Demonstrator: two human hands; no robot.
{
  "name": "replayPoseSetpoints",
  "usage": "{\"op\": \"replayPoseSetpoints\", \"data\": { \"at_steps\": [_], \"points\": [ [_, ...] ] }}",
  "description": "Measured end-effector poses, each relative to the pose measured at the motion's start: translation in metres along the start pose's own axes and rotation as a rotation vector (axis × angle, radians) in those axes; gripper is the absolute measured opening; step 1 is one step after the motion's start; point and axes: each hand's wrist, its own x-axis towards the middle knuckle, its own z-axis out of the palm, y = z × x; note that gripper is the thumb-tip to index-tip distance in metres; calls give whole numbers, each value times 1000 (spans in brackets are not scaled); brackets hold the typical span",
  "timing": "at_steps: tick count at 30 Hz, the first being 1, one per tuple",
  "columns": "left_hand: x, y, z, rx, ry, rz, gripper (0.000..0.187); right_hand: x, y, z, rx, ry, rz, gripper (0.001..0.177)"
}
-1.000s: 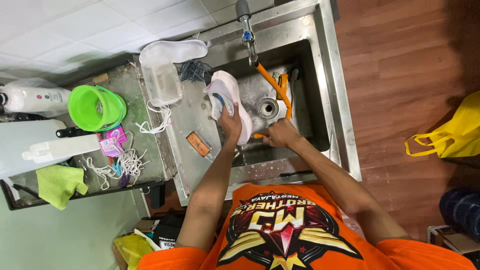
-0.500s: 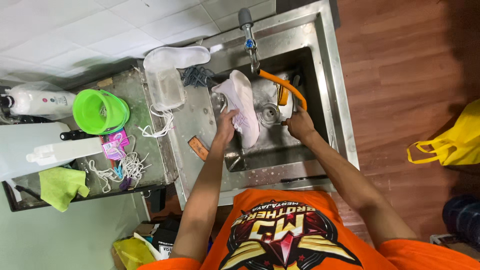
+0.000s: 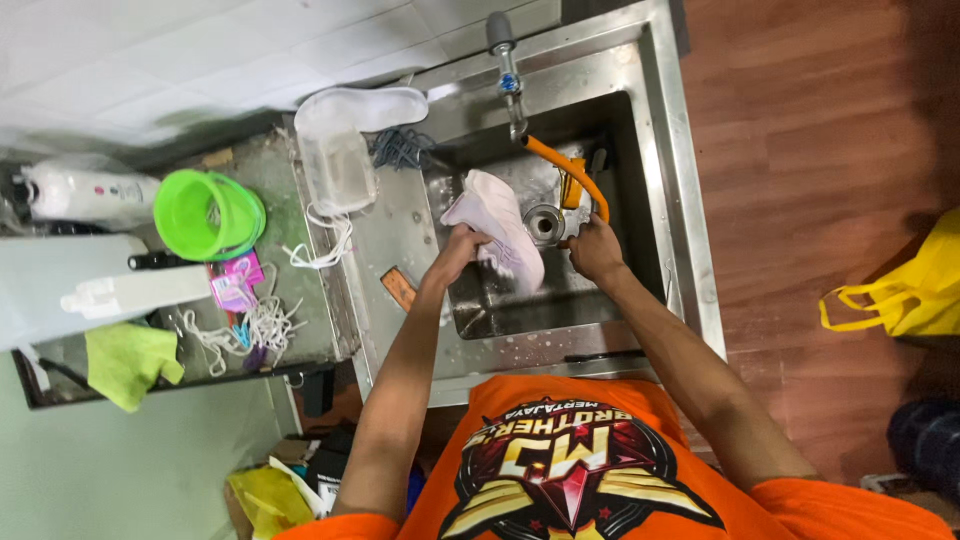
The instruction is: The person cleans a shoe by rubbing the sole and the upper fabric with a yellow tool at a sink, and rinses the shoe with water from a tap.
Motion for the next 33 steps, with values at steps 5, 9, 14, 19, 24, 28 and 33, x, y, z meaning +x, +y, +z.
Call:
{"op": "replayPoseSetpoints", "data": {
  "at_steps": [5,9,14,19,24,28,33],
  "points": [
    [-3,-24,17,-369,191,-25,46,6,-9,42,34,22,8,35],
    [-23,0,41,-627,244,50,70,-2,-8,21,85,-13,77,37],
    [-35,33,58,-521,353,0,70,-25,-3,-35,109,-46,137,40],
    [-71,38,87,25,375,-164,76,-39,3,-33,170,-15,171,39],
    [-22,-60,67,376,34,127,37,-51,1,-63,201,-65,227,30],
    [22,-98,72,547,-61,147,47,-61,-2,-69,130,-202,249,32],
    [35,-90,74,1147,-140,161,55,-59,-7,-73,122,-257,218,32]
  ]
}}
